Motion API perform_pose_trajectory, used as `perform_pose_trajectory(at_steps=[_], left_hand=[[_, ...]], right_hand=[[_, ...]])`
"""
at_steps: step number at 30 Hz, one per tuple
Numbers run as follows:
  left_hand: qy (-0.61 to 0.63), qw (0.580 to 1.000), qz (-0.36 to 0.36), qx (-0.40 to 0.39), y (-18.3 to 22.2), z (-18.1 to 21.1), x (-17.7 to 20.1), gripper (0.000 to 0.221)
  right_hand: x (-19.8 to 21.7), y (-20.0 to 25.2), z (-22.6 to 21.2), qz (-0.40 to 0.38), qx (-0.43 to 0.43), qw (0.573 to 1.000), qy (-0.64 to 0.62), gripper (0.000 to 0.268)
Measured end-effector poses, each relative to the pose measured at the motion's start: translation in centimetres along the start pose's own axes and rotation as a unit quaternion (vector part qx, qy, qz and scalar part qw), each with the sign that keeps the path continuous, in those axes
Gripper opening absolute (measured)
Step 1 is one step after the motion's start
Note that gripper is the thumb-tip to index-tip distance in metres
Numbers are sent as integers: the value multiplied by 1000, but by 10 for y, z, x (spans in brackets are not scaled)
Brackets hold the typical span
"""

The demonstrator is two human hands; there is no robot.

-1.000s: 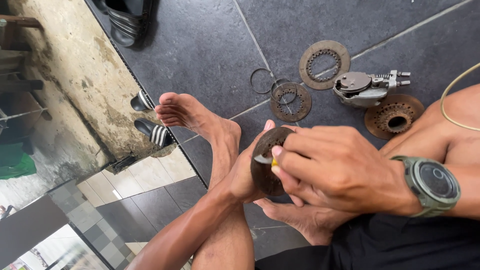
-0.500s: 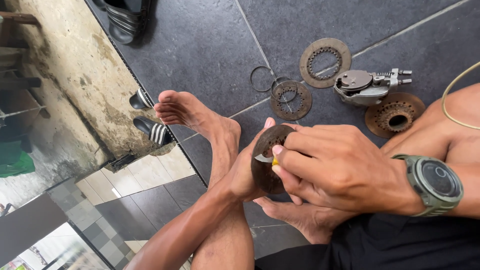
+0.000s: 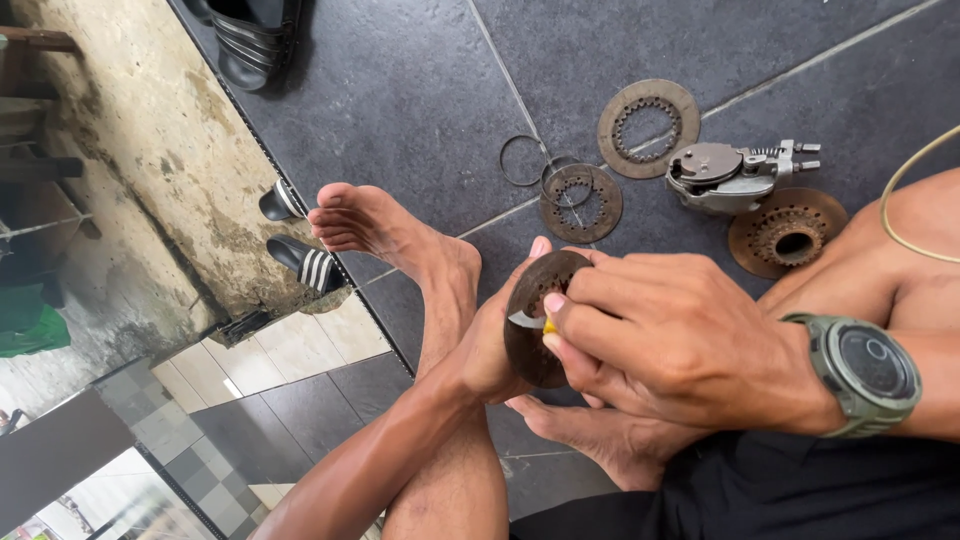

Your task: Scraping residue or old material off a motorcycle clutch plate using a utility knife

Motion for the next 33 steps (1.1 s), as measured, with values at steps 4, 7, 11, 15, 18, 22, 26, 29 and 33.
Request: perform_pose_trajectory(at_steps=[4, 7, 11, 15, 18, 22, 26, 29, 33], left_hand=[[-40, 999, -12, -30, -1, 0, -4, 55], [-8, 1000, 20, -17, -1, -3, -2, 52], [-15, 999, 0, -30, -1, -2, -2, 53], [-28, 999, 6, -33, -2, -1, -5, 52], [12, 999, 32, 41, -1, -3, 2, 60], [11, 1000, 21, 17, -1, -2, -3, 58], [23, 999, -7, 27, -2, -5, 1, 59], [6, 1000, -2, -4, -1, -6, -1, 56], [48, 998, 1, 36, -5, -10, 11, 61]], right_hand=[[-1, 0, -4, -2, -11, 1000, -5, 11], [0, 0, -3, -7, -9, 1000, -13, 11], [0, -2, -2, 0, -7, 1000, -10, 10], [0, 0, -1, -1, -2, 1000, -9, 11], [2, -7, 2, 0, 6, 1000, -9, 8], [1, -5, 1, 3, 6, 1000, -6, 7], [2, -4, 3, 2, 2, 1000, 3, 9], [0, -3, -1, 4, 2, 1000, 3, 8], [4, -9, 5, 1, -7, 1000, 29, 12]])
Point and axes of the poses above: each hand's wrist, its own y-axis away from the middle knuckle, its own x-axis out of the back of the hand, z = x × y, the point moved 1 cm from there along -y, towards the middle knuckle, and after that the axes turned 14 degrees about z, right-handed, at the moved point
